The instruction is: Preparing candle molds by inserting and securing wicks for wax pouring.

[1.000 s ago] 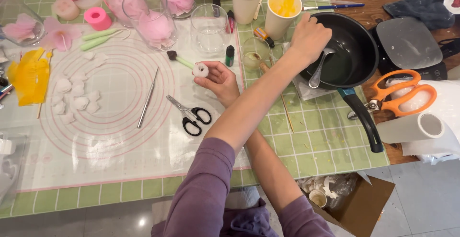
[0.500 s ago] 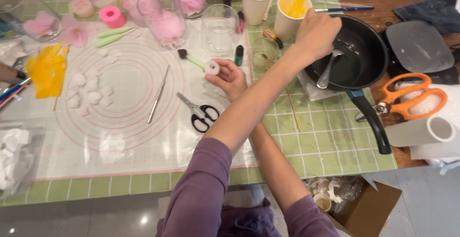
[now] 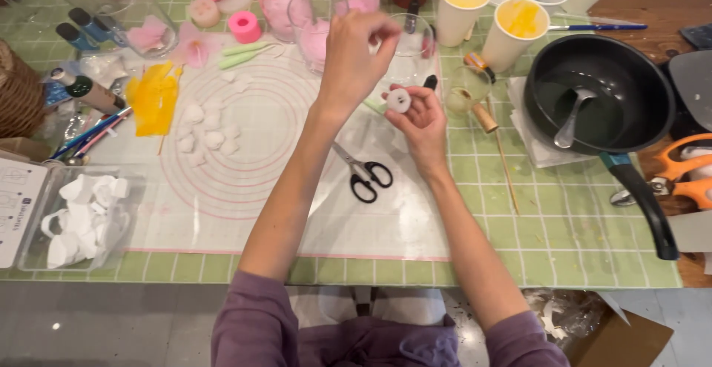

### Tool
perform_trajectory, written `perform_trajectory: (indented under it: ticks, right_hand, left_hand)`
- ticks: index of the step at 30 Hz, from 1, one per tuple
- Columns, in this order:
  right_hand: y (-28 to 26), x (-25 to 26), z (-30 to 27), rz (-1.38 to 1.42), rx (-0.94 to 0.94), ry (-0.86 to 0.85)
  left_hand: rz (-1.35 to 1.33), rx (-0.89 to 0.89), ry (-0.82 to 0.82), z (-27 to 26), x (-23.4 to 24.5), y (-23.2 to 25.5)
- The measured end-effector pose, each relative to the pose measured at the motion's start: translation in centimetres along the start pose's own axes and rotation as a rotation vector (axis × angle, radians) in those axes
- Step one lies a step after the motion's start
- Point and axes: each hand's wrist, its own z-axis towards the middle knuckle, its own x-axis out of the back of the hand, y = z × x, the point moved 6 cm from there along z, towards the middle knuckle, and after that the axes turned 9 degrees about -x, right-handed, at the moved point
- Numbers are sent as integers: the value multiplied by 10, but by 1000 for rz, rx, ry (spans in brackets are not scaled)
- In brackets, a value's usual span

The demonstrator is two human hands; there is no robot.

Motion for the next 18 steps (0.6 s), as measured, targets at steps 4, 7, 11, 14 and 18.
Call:
perform_trajectory:
  ticks: [4,7,11,14,18]
  right_hand:
    - [0,-4,-2,-16,19,-15]
    - [-2,-6,-4,-52,2,-20]
    - [0,-4,-5,-80,-11,-16]
    - [3,-4,-5,-70,-35,-17]
    - [5,-3,-3,-93,-29,-25]
  left_hand:
    - [13,54,-32,-39,4,-14]
    - [21,85,-51,-54,0,-13]
    - [85,126,-80,-63,-4,-11]
    - [120,119,-101,-68,-4,-8]
    - [130,96,-136,-72,-5,-5]
